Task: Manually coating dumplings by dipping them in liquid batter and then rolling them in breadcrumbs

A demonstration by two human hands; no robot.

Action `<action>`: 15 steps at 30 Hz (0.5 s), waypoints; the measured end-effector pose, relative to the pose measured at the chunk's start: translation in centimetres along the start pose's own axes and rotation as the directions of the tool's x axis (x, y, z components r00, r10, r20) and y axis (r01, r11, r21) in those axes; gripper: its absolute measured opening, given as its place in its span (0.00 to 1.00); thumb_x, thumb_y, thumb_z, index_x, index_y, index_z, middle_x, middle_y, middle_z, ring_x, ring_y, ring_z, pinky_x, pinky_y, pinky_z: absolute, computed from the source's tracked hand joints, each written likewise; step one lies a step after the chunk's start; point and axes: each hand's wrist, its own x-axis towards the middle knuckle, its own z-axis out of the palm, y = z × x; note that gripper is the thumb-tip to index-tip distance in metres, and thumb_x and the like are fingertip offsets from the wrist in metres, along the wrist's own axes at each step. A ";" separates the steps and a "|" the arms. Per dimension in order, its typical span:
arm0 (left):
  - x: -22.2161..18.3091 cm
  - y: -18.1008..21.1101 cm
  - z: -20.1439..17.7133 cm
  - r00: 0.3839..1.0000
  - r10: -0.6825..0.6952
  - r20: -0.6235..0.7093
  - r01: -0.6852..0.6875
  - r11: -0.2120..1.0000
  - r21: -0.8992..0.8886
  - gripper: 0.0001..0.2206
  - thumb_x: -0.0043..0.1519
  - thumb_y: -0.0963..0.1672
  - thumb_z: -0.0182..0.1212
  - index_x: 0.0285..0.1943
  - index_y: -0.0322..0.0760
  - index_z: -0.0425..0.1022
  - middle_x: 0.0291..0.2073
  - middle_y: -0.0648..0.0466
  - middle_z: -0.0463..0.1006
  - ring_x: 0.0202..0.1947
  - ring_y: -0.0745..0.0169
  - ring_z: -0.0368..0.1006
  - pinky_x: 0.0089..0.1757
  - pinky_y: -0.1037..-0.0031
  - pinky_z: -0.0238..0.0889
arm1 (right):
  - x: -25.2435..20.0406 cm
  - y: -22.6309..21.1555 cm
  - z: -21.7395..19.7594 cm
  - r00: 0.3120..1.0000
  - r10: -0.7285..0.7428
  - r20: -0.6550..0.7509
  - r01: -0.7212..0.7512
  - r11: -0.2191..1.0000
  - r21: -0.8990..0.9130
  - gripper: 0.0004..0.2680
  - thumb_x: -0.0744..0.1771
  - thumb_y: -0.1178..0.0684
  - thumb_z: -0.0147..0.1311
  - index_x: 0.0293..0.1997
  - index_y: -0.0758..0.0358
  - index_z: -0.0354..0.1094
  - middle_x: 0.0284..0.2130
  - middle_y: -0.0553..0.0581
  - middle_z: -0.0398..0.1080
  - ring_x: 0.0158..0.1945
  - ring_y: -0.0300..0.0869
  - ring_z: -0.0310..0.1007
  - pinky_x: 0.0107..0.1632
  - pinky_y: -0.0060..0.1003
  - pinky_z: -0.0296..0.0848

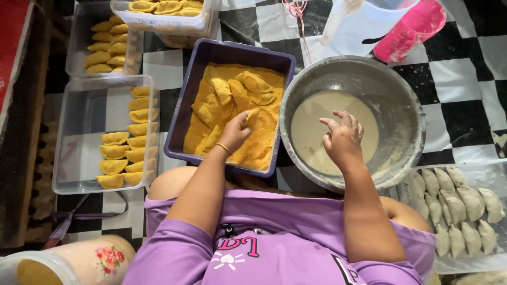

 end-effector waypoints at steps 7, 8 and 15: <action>2.3 -3.3 -1.8 0.990 0.060 -0.131 -0.058 0.998 0.018 0.29 0.53 0.33 0.62 0.66 0.34 0.65 0.51 0.42 0.79 0.50 0.45 0.78 0.48 0.56 0.75 | -0.1 -0.3 -0.7 0.995 0.042 0.092 -0.040 0.999 -0.025 0.18 0.65 0.53 0.51 0.60 0.35 0.71 0.64 0.51 0.59 0.72 0.51 0.54 0.68 0.57 0.53; 2.7 -3.8 -1.9 0.995 -0.026 -0.098 0.009 0.985 -0.171 0.27 0.54 0.32 0.59 0.65 0.36 0.65 0.51 0.45 0.79 0.49 0.47 0.78 0.46 0.55 0.77 | -0.1 -0.5 -0.9 0.991 0.056 0.126 -0.053 0.998 -0.027 0.18 0.66 0.53 0.50 0.62 0.35 0.70 0.64 0.52 0.59 0.72 0.51 0.53 0.69 0.58 0.52; 0.6 1.3 0.3 0.999 -0.028 0.039 0.047 0.762 -0.646 0.26 0.56 0.30 0.55 0.63 0.41 0.67 0.64 0.45 0.74 0.64 0.41 0.71 0.51 0.49 0.73 | 0.1 -0.2 -0.3 0.983 0.072 0.171 -0.066 0.997 -0.042 0.18 0.66 0.51 0.50 0.63 0.34 0.69 0.64 0.52 0.59 0.72 0.52 0.54 0.70 0.59 0.51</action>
